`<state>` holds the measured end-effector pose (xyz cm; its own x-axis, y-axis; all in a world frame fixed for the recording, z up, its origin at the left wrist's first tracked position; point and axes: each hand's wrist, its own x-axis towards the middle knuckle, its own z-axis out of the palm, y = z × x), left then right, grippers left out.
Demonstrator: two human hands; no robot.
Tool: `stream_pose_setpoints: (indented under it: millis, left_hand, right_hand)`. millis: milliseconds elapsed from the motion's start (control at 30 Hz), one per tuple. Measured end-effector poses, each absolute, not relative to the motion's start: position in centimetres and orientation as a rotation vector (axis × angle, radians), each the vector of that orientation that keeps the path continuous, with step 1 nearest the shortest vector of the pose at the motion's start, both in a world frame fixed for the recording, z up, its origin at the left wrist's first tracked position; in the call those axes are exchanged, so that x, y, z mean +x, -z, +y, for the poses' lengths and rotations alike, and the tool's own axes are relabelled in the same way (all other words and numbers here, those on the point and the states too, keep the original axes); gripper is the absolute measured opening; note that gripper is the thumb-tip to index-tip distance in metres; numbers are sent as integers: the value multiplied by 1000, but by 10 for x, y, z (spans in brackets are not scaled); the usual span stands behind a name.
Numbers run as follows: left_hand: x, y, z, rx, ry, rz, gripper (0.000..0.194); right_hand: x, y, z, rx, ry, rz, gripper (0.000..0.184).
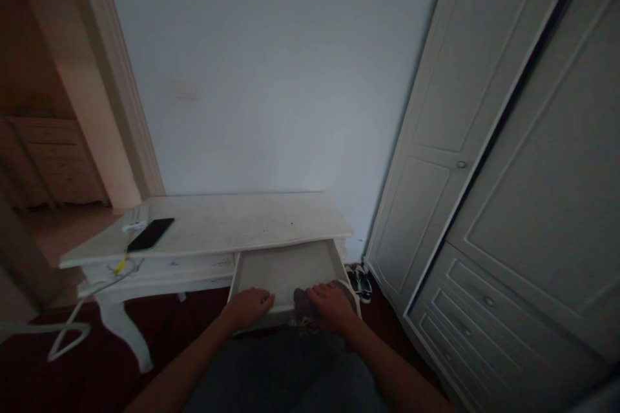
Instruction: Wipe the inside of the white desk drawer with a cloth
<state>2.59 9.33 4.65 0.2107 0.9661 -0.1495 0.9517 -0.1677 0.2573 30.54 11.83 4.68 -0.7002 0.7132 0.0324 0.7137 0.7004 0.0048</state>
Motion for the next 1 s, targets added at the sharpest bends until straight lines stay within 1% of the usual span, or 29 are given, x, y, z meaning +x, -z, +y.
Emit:
stream_pose_setpoints:
  millis: [200, 400, 533, 600, 700, 800, 867, 900, 1000]
  left_hand:
    - [23, -41, 96, 2190, -98, 1828, 55]
    - [24, -37, 95, 2196, -111, 1859, 54]
    - [26, -39, 95, 2198, -118, 1870, 49]
    - [26, -40, 95, 2194, -112, 1868, 47]
    - [27, -42, 95, 2186, -106, 1877, 48]
    - [26, -44, 95, 2174, -101, 1885, 48]
    - [25, -45, 96, 2167, -102, 1885, 49]
    - [25, -45, 96, 2166, -106, 1884, 49]
    - [26, -47, 95, 2162, -127, 1882, 47]
  right_hand:
    - [339, -57, 150, -976, -32, -3072, 66]
    - [346, -51, 151, -1122, 53, -3051, 64]
    - [334, -38, 134, -1187, 139, -2936, 67]
    - [330, -34, 130, -1199, 161, -2905, 65]
    - [331, -29, 131, -1159, 117, -2913, 56]
    - [339, -22, 136, -1061, -6, -2891, 57]
    - [344, -16, 135, -965, -106, -2770, 55]
    - [347, -12, 132, -925, -153, -2646, 51]
    - [350, -3, 115, -1004, -273, -1986, 36]
